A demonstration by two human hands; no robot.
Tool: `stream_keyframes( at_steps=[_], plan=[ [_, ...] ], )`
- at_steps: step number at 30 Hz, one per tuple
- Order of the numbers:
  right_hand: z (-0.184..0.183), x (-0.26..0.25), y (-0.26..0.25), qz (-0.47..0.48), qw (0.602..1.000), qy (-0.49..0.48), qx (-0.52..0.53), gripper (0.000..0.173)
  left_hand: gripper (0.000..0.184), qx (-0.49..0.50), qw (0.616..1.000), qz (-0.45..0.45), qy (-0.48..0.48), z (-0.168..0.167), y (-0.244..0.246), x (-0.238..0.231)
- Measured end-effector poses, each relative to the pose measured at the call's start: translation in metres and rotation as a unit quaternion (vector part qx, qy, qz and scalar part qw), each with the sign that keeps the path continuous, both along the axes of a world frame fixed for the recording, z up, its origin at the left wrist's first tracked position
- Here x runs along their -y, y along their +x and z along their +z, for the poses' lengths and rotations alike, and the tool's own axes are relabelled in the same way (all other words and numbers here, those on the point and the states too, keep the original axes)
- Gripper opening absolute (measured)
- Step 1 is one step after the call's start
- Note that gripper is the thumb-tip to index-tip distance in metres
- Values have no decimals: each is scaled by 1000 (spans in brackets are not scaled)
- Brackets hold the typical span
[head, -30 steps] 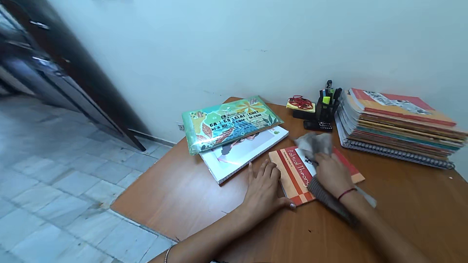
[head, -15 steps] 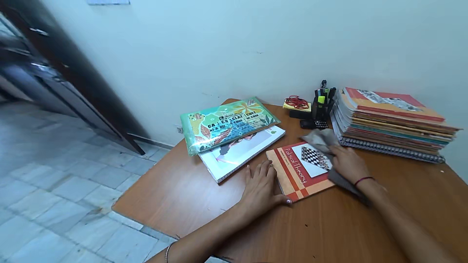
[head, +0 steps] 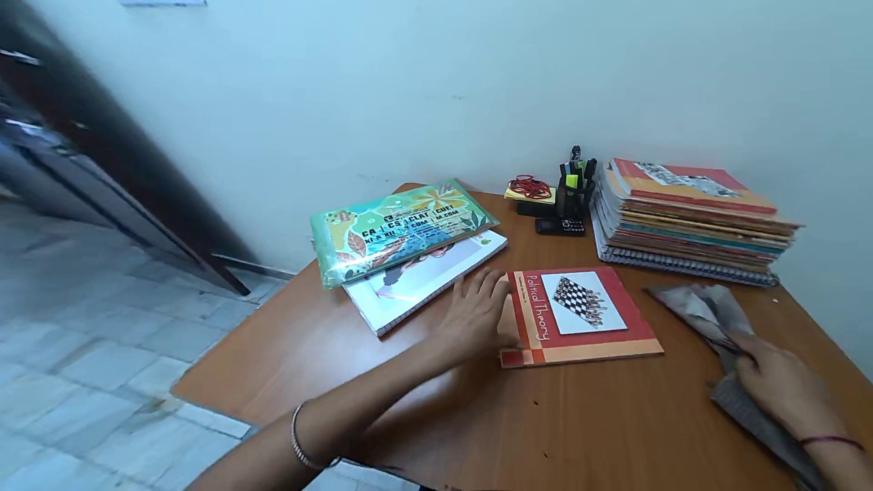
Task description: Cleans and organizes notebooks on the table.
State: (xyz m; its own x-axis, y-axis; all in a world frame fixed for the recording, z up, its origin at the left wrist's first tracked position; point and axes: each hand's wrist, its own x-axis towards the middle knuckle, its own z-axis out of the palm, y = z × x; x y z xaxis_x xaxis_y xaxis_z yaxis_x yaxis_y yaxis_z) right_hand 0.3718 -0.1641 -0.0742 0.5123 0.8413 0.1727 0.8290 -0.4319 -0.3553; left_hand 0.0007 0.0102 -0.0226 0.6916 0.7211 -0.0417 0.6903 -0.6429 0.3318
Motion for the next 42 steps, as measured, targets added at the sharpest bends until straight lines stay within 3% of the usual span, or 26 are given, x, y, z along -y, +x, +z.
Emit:
stream_keyframes(
  at_steps=[3, 6, 10, 15, 19, 22, 27, 30, 33, 37, 42],
  plan=[
    [-7, 9, 17, -53, 998, 39, -8, 36, 79, -11, 997, -21, -76, 18, 37, -24],
    [-4, 10, 16, -66, 997, 39, -25, 35, 80, -73, 995, -16, -71, 13, 76, -56],
    [-1, 10, 11, -70, 996, 45, -37, 35, 70, -159, 981, -44, -102, 8, 113, -92],
    [7, 9, 7, -81, 995, 19, -48, 35, 51, -204, 965, -97, -131, 21, 127, -93],
    [14, 8, 5, -90, 994, -15, -66, 37, 33, -113, 979, -137, -96, 47, 126, -78],
    [15, 8, 5, -89, 993, -19, -75, 37, 27, -74, 985, -156, -19, 87, 132, -52],
    [16, 8, 4, -89, 992, -28, -87, 39, 19, 78, 949, -248, 180, 155, 147, -24],
    [12, 6, 6, -87, 993, -22, -77, 39, 22, 169, 915, -206, 303, 198, 175, -28],
    [18, 6, 4, -93, 990, -44, -93, 39, 30, 253, 890, -131, 357, 225, 216, -34],
    [15, 5, 5, -101, 990, -34, -92, 39, 37, 294, 868, -111, 385, 209, 280, -44],
    [15, 4, 5, -105, 989, -38, -101, 40, 42, 146, 900, -197, 360, 126, 333, -71]
  ],
)
